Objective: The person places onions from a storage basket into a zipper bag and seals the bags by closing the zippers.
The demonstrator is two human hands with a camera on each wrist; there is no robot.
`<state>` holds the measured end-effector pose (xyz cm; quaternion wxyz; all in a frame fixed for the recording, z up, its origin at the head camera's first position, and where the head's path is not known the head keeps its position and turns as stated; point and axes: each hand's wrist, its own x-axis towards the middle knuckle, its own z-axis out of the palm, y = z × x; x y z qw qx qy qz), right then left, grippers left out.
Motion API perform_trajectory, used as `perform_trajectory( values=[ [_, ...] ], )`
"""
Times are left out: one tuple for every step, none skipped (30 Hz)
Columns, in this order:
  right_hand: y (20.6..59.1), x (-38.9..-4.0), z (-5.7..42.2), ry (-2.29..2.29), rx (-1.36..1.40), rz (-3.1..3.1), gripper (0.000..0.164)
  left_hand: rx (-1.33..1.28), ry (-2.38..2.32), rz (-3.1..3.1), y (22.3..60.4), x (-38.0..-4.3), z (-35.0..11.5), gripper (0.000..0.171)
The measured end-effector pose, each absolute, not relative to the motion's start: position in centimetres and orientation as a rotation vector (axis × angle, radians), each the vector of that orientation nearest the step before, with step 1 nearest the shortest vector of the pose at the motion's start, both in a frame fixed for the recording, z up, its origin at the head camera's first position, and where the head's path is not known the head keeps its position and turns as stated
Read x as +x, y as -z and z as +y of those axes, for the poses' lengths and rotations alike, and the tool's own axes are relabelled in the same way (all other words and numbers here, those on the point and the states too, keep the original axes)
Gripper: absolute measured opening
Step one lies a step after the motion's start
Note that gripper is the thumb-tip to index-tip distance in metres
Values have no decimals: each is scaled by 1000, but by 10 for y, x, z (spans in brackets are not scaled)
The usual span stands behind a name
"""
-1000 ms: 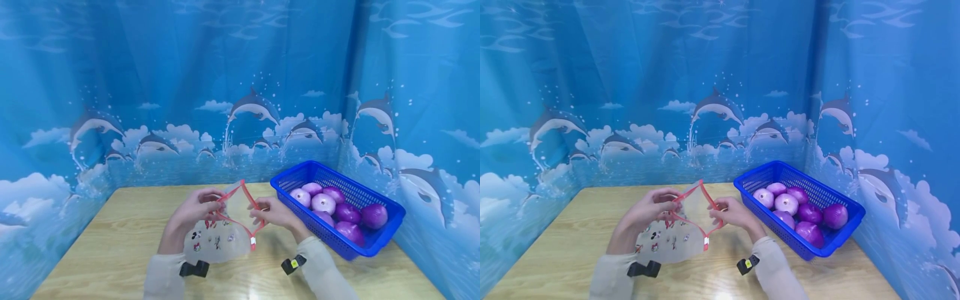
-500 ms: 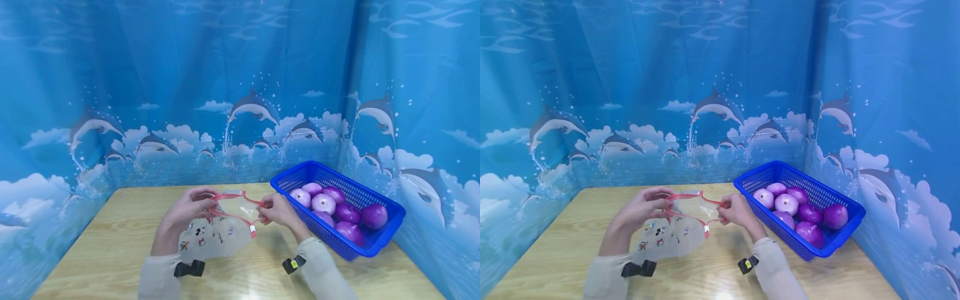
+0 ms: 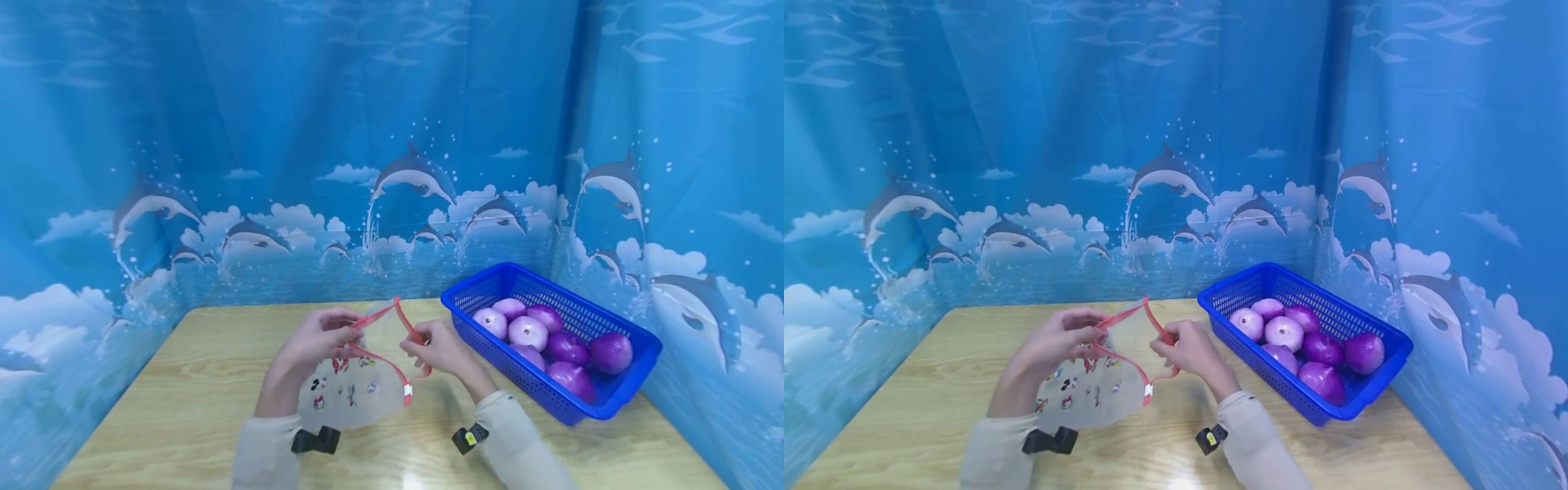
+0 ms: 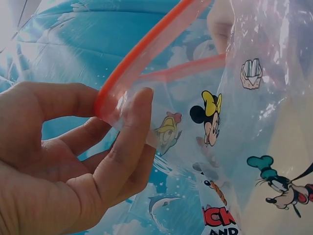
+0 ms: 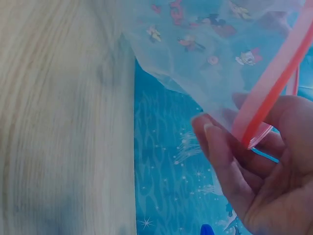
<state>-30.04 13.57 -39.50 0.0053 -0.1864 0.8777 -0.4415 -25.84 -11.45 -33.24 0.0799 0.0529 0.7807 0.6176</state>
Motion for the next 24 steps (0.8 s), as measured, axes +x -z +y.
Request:
perform_trajectory(
  values=[
    [395, -300, 135, 1386, -573, 2767, 22, 156, -1845, 2333, 333, -259, -114, 27],
    [395, -299, 134, 1388, -563, 2788, 24, 155, -1843, 2333, 333, -259, -114, 26],
    [395, -299, 133, 1390, -560, 2809, 25, 151, -1840, 2334, 333, -259, -114, 26],
    [395, -299, 133, 1390, -557, 2830, 26, 146, -1837, 2336, 333, -259, -113, 25],
    [395, -299, 133, 1385, -552, 2848, 27, 140, -1836, 2338, 333, -259, -113, 25],
    [395, -299, 133, 1379, -550, 2871, 28, 129, -1833, 2341, 333, -259, -112, 25],
    [395, -299, 133, 1372, -543, 2890, 28, 118, -1831, 2343, 332, -260, -112, 25],
    [395, -299, 133, 1355, -533, 2914, 28, 107, -1827, 2346, 332, -260, -112, 24],
    [395, -299, 133, 1332, -526, 2944, 28, 97, -1822, 2349, 332, -260, -111, 24],
    [396, -300, 134, 1306, -518, 2970, 27, 89, -1819, 2352, 331, -259, -111, 24],
    [396, -300, 134, 1273, -513, 3004, 26, 83, -1814, 2357, 331, -260, -111, 23],
    [396, -301, 135, 1244, -510, 3037, 25, 78, -1813, 2358, 331, -260, -111, 23],
    [396, -301, 135, 1215, -512, 3066, 24, 79, -1813, 2357, 331, -259, -111, 23],
    [397, -302, 135, 1186, -521, 3098, 22, 82, -1812, 2358, 331, -259, -111, 23],
    [397, -302, 136, 1165, -534, 3120, 21, 91, -1814, 2355, 331, -259, -112, 23],
    [398, -303, 136, 1148, -548, 3138, 20, 100, -1816, 2353, 331, -259, -112, 23],
    [398, -304, 137, 1130, -561, 3154, 19, 109, -1818, 2350, 331, -259, -112, 22],
    [398, -304, 137, 1118, -568, 3158, 19, 122, -1823, 2343, 331, -259, -113, 22],
    [399, -305, 138, 1117, -574, 3152, 19, 130, -1825, 2339, 331, -259, -113, 22],
    [399, -305, 138, 1123, -576, 3139, 19, 135, -1827, 2336, 331, -259, -113, 21],
    [398, -305, 138, 1139, -571, 3117, 20, 139, -1832, 2330, 331, -259, -112, 21],
    [398, -305, 138, 1149, -570, 3103, 21, 143, -1832, 2329, 331, -259, -112, 20],
    [398, -305, 138, 1171, -568, 3076, 22, 144, -1837, 2327, 332, -259, -111, 19],
    [398, -305, 139, 1198, -566, 3045, 22, 148, -1837, 2329, 332, -259, -111, 18]
  ],
)
